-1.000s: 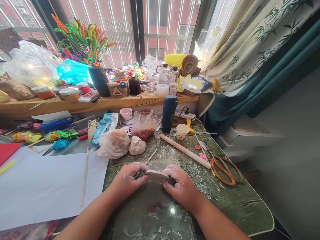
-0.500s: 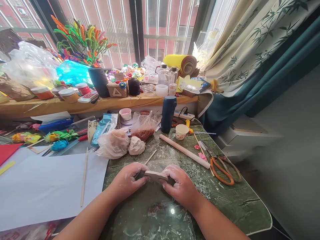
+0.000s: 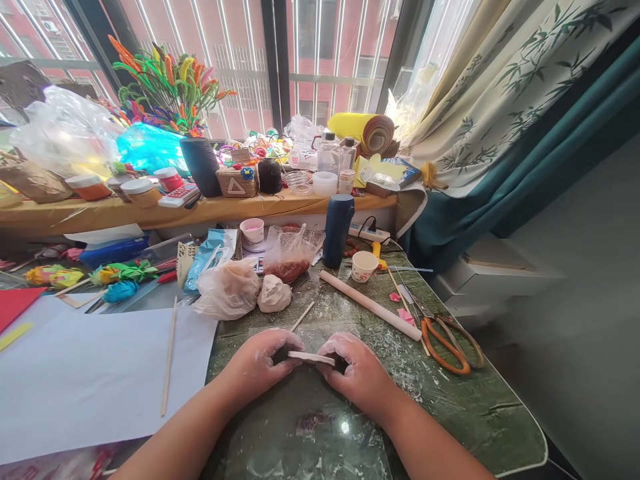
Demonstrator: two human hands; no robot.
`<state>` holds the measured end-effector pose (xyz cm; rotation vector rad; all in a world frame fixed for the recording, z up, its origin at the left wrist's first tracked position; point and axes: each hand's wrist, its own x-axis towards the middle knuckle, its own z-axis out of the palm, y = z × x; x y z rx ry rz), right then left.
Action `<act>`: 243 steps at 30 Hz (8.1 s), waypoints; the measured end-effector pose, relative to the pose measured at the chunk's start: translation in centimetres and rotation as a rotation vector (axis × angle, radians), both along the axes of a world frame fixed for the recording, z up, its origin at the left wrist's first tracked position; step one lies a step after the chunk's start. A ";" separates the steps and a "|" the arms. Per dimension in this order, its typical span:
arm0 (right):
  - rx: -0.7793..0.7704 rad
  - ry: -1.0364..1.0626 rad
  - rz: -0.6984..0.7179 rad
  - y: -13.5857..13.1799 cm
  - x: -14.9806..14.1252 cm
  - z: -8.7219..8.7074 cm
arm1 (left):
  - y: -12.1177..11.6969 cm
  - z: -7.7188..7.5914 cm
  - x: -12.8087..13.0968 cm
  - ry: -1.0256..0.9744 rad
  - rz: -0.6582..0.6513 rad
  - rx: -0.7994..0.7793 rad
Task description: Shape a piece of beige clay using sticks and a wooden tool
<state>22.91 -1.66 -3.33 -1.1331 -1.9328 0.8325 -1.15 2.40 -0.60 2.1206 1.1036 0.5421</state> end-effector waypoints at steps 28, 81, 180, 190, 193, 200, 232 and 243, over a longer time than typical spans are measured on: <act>-0.103 -0.012 -0.101 0.2 0.1 -0.2 | 0.3 -0.6 -0.4 -0.039 0.036 0.123; -0.125 -0.057 -0.022 0.0 0.5 0.4 | -0.4 0.3 0.6 -0.071 0.021 0.035; 0.025 0.008 -0.040 -0.3 0.4 -0.3 | -0.4 -0.3 0.3 -0.012 0.015 0.055; -0.002 -0.095 -0.032 -0.2 0.3 -0.2 | -0.4 -0.1 0.2 -0.007 0.027 0.047; 0.009 -0.037 -0.030 -0.3 0.4 -0.3 | -0.4 0.0 0.3 -0.016 0.006 0.035; -0.040 -0.085 -0.066 0.0 0.1 -0.3 | -0.3 -0.1 0.3 -0.049 0.055 0.032; 0.027 0.000 -0.051 -0.3 0.4 -0.2 | -0.4 -0.2 0.3 -0.057 0.066 0.002; -0.009 -0.031 -0.075 -0.3 0.2 -0.3 | -0.3 -0.5 0.1 -0.025 0.072 0.027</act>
